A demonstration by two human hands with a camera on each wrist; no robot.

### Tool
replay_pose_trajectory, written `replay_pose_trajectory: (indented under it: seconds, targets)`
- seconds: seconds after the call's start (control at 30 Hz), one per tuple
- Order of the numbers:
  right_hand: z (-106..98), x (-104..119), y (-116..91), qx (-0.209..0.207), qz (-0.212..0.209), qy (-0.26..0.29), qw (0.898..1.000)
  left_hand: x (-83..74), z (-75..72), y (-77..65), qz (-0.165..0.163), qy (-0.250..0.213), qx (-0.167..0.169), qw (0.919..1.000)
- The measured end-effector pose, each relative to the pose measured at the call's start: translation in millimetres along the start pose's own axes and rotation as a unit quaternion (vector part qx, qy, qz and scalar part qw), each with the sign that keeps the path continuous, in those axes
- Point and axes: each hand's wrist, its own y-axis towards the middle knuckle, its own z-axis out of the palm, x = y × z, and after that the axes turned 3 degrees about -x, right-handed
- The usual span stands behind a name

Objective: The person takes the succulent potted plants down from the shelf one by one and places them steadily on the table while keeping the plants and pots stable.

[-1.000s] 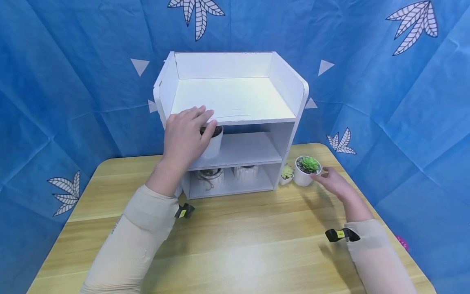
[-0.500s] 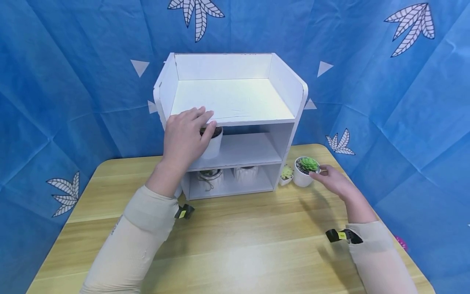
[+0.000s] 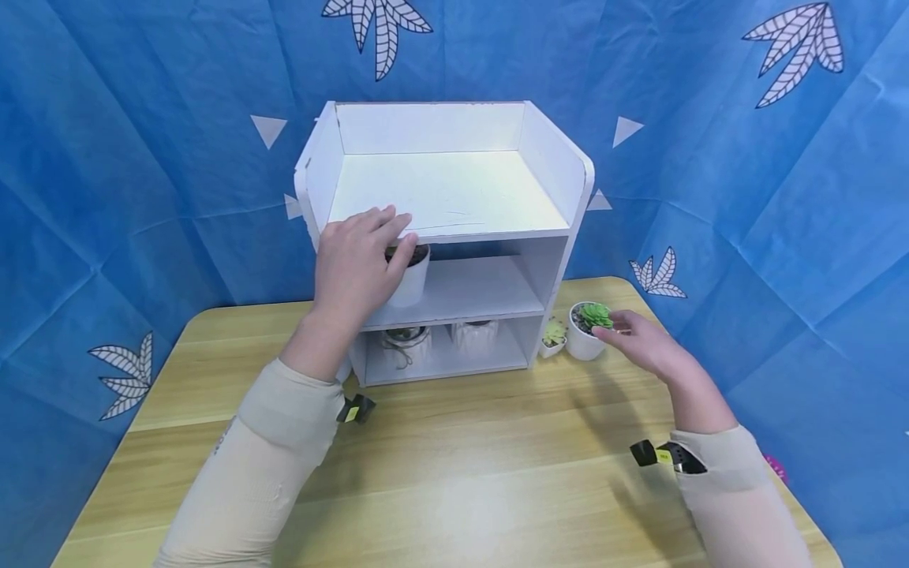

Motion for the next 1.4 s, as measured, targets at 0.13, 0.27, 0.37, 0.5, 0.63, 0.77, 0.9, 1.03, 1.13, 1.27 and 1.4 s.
replay_pose_trajectory:
  seconds: [0.13, 0.27, 0.37, 0.5, 0.63, 0.77, 0.9, 1.03, 1.13, 1.27, 1.4]
  targets:
    - [-4.5, 9.5, -1.9, 0.004, -0.013, -0.004, 1.0, 0.2, 0.3, 0.0, 0.001, 0.001, -0.005, 1.0]
    - [-7.3, 19.3, -3.5, 0.006, -0.02, -0.003, 1.0, 0.3, 0.5, -0.1, 0.003, 0.002, -0.007, 1.0]
    - [-9.1, 27.4, -5.3, 0.007, -0.029, -0.008, 1.0, 0.2, 0.7, -0.2, 0.003, 0.002, -0.007, 1.0]
    - [-11.3, 37.6, -7.6, 0.005, -0.048, -0.026, 0.999, 0.5, 0.9, -0.6, 0.004, 0.002, -0.011, 0.9999]
    - [-13.2, 46.0, -9.4, -0.006, -0.06, -0.045, 0.997, 0.8, 1.2, -1.0, 0.004, 0.002, -0.015, 0.9999]
    - [-14.9, 53.5, -12.9, -0.014, -0.065, -0.047, 0.997, 0.6, 1.8, -0.7, 0.004, 0.002, -0.013, 0.9999]
    - [-17.1, 61.5, -16.4, -0.022, -0.08, -0.045, 0.996, 0.6, 2.3, -0.5, 0.004, 0.004, -0.012, 0.9999]
    - [-19.4, 68.8, -18.9, -0.031, -0.092, -0.047, 0.994, 0.6, 2.9, -0.6, 0.005, 0.004, -0.013, 0.9999]
    - [-20.6, 72.8, -19.7, -0.035, -0.099, -0.048, 0.993, 0.3, 3.2, -0.8, 0.005, 0.003, -0.012, 0.9999]
    - [-21.9, 77.5, -19.6, -0.04, -0.112, -0.048, 0.992, -0.3, 3.6, -0.5, 0.005, 0.004, -0.01, 0.9999]
    - [-23.9, 84.6, -19.4, -0.041, -0.118, -0.046, 0.991, -0.3, 3.5, -0.1, 0.006, 0.005, -0.01, 0.9999]
